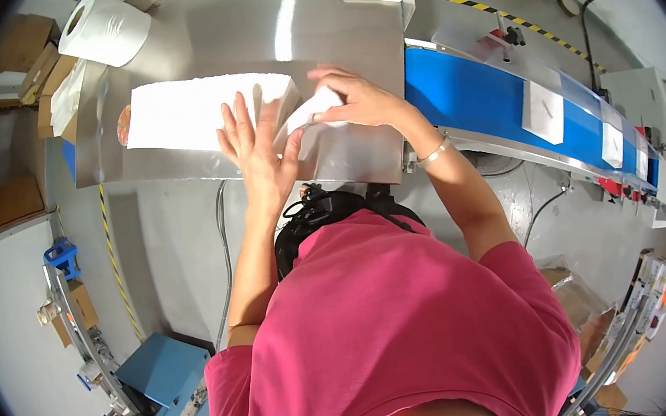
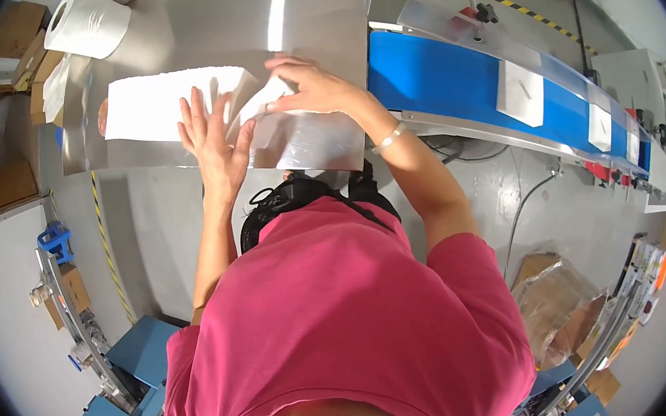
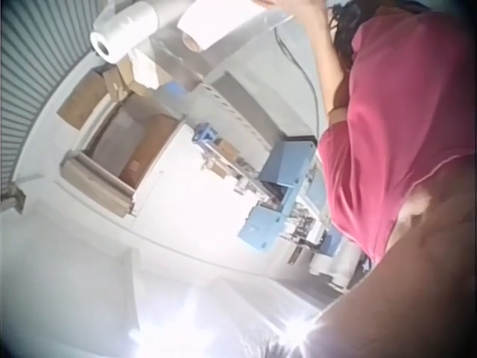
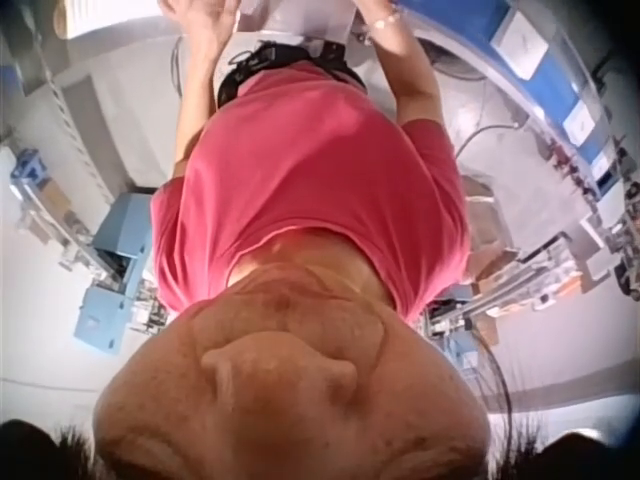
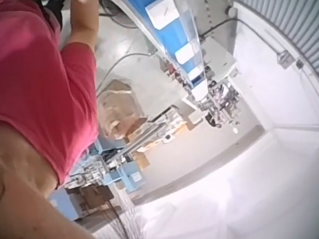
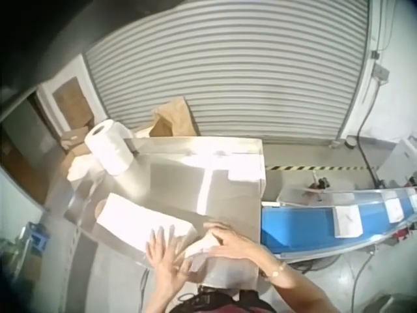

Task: Manually arrange stacks of folded paper napkins on a conveyor belt and workstation for further processing.

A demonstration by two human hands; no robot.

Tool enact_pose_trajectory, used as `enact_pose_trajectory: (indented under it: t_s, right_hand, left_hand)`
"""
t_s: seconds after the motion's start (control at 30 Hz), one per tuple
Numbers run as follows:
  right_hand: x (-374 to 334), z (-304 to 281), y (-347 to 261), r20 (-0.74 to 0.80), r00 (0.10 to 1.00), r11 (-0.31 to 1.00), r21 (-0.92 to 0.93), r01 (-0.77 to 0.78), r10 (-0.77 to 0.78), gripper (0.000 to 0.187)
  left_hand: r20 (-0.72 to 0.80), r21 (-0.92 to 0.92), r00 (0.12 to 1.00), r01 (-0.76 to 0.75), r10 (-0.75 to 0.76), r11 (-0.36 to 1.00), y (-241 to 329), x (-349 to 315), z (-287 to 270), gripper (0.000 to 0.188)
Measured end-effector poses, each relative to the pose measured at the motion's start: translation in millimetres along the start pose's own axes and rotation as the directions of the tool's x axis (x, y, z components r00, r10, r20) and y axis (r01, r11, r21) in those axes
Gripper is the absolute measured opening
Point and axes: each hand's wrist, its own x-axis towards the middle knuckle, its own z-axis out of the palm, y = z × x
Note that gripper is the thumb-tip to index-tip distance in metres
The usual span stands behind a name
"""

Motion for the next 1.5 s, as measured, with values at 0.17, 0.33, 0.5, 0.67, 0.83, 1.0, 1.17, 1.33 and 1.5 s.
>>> enact_pose_trajectory:
  t_s: [0.17, 0.33, 0.5, 0.67, 0.83, 1.0, 1.17, 1.33, 1.5]
  right_hand:
    - [-59.8, -37.2, 27.2, -0.315, 0.830, 0.855, 0.410, -0.318, 0.460, 0.047]
    - [-130.4, -116.9, 62.6, -0.640, 0.403, 0.607, 0.128, -0.784, 0.655, 0.058]
    - [-117.2, -103.8, 37.3, -0.801, 0.598, 0.449, -0.525, -0.723, 0.028, 0.062]
    - [-22.0, -26.0, -38.2, -0.142, 0.984, 0.993, -0.045, -0.112, 0.105, 0.057]
    - [12.7, 16.5, -6.4, -0.012, 0.970, 0.913, -0.339, 0.226, -0.244, 0.059]
    - [-40.7, -17.5, 12.7, -0.199, 0.844, 0.767, 0.555, -0.322, 0.498, 0.041]
    - [-111.7, -90.1, 72.3, -0.620, 0.456, 0.723, 0.282, -0.630, 0.639, 0.052]
    - [-123.1, -107.4, 47.6, -0.865, 0.463, 0.460, -0.336, -0.822, 0.195, 0.055]
    - [-33.8, -40.2, -24.5, -0.226, 0.968, 0.959, -0.235, -0.160, 0.106, 0.063]
  left_hand:
    - [-0.052, 0.164, 0.998, 0.032, -0.023, 0.986, -21.8, -5.2, -0.6, 0.040]
    - [-0.087, 0.134, 0.996, -0.009, 0.021, 0.991, -20.4, -3.4, 7.1, 0.033]
    - [-0.112, 0.112, 0.994, 0.031, -0.019, 0.993, -16.7, -5.9, 5.3, 0.031]
    - [-0.039, 0.069, 0.999, -0.003, 0.005, 0.998, -16.5, -3.8, 0.4, 0.022]
    - [0.011, -0.001, 0.999, -0.036, 0.036, 0.999, -14.4, 2.2, -11.9, 0.033]
    - [-0.049, 0.141, 0.999, 0.012, -0.005, 0.990, -38.8, 0.7, -8.7, 0.039]
    - [-0.077, 0.126, 0.997, -0.018, 0.028, 0.992, -40.1, -2.4, -6.1, 0.031]
    - [-0.092, -0.001, 0.995, 0.047, -0.047, 0.999, -29.8, 0.6, -6.8, 0.030]
    - [-0.044, 0.016, 0.999, 0.021, -0.020, 1.000, -27.9, 1.9, -10.2, 0.029]
